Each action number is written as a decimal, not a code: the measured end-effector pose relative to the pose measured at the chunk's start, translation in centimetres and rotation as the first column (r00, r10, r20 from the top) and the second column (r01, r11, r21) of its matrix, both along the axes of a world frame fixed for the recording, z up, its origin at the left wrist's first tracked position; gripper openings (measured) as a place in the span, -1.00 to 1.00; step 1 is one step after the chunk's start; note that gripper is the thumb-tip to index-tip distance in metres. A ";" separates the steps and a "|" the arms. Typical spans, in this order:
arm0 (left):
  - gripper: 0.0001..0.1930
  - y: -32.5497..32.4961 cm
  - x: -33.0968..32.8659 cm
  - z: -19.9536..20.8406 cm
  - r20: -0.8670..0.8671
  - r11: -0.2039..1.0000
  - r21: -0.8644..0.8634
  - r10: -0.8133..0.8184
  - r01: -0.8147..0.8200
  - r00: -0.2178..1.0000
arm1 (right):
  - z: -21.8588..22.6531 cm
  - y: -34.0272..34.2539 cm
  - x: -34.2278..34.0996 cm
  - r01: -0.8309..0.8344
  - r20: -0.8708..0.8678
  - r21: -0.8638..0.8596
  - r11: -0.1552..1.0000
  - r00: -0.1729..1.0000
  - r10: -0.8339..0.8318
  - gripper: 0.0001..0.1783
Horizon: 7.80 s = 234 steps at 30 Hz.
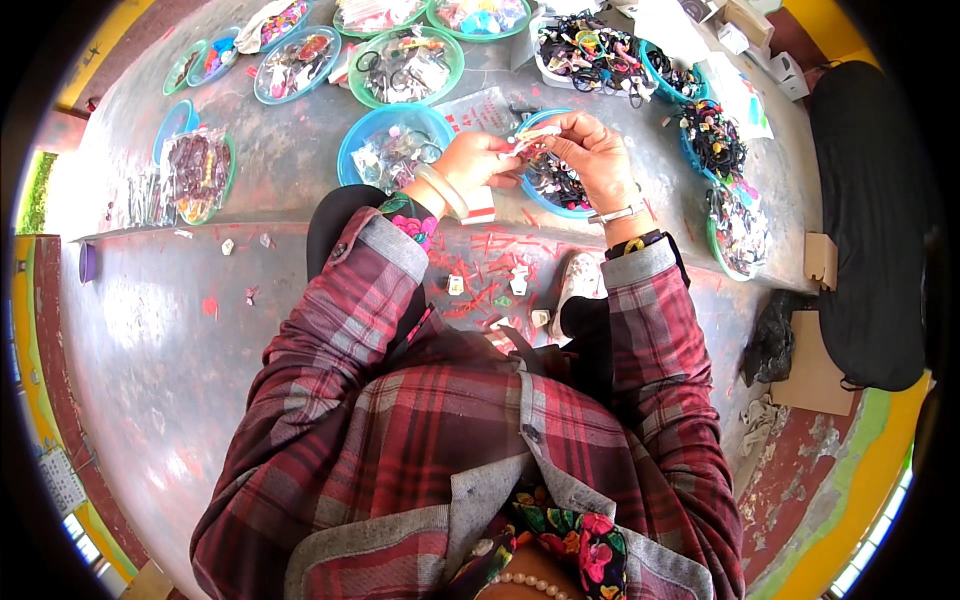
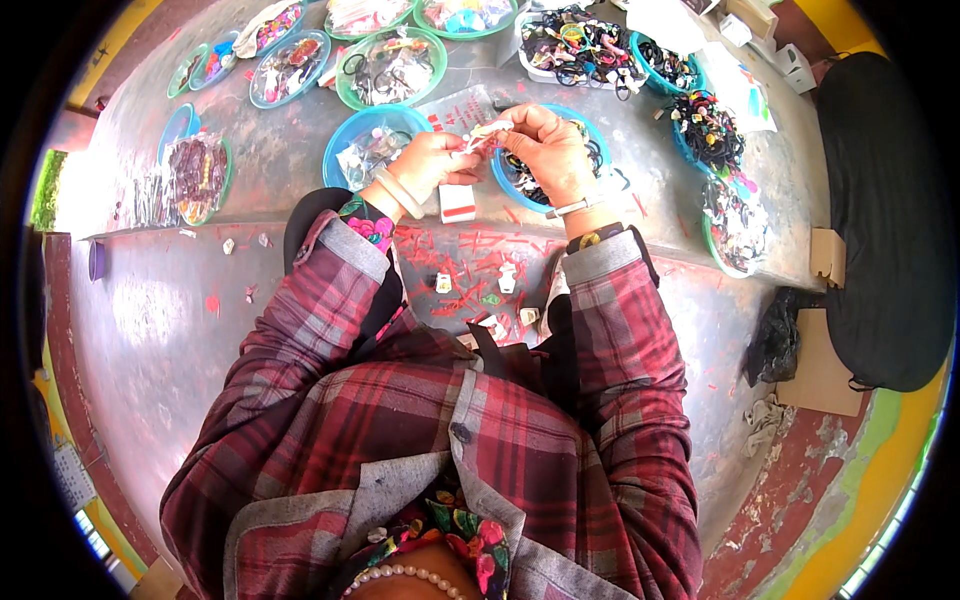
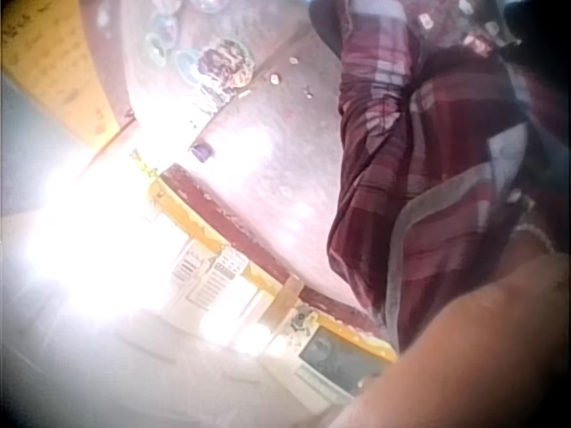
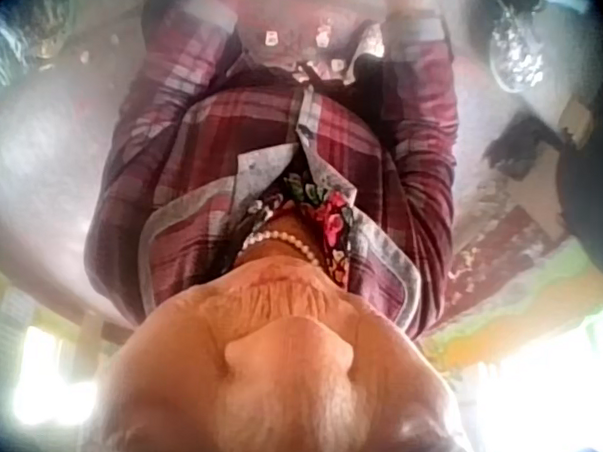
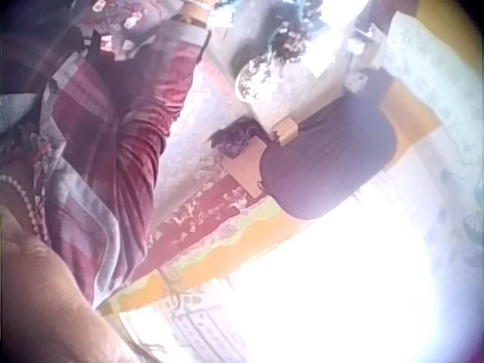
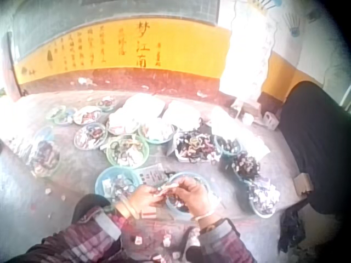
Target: The person sits on the floor and repeatedly picks up small hair accessories from a blue bowl, places them into small clear plastic bags, and seals them. The person handles the items one at a time, organizing them into individual packages.
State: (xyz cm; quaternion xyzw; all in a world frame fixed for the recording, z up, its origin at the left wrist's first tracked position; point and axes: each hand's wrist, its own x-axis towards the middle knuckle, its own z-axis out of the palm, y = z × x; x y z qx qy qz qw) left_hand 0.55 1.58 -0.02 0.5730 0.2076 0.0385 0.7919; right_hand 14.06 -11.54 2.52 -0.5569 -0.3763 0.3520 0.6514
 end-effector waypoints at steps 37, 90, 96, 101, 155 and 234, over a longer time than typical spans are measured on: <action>-0.75 -0.2 0.2 -1.2 0.045 0.915 0.391 -0.128 0.100 0.991 | 0.6 -0.4 -0.7 0.101 0.759 -0.124 0.987 0.651 0.029 -0.88; -0.72 -0.2 -0.3 0.4 0.140 0.986 -0.168 0.042 -0.018 0.989 | 1.9 -0.3 -2.2 0.157 0.912 -0.086 0.984 0.411 0.014 -0.54; -0.74 -0.2 -0.3 0.3 0.147 0.985 -0.171 0.024 0.002 0.989 | 1.9 -0.3 -2.4 0.130 0.896 -0.169 0.977 0.434 0.097 -0.47; -0.73 -0.1 -0.4 0.0 0.178 0.983 -0.181 0.012 0.020 0.984 | 2.0 -0.3 -2.8 0.154 0.923 -0.163 0.974 0.372 0.096 -0.46; -0.78 -0.9 -0.4 1.6 0.117 0.987 -0.140 0.096 -0.079 0.988 | 3.2 -0.4 -2.5 0.128 0.981 0.027 0.991 0.185 -0.051 -0.57; -0.68 -0.5 -0.5 0.5 0.136 0.987 -0.158 0.017 0.005 0.991 | 2.3 -0.2 -2.6 0.090 0.939 -0.035 0.995 0.344 0.002 -0.48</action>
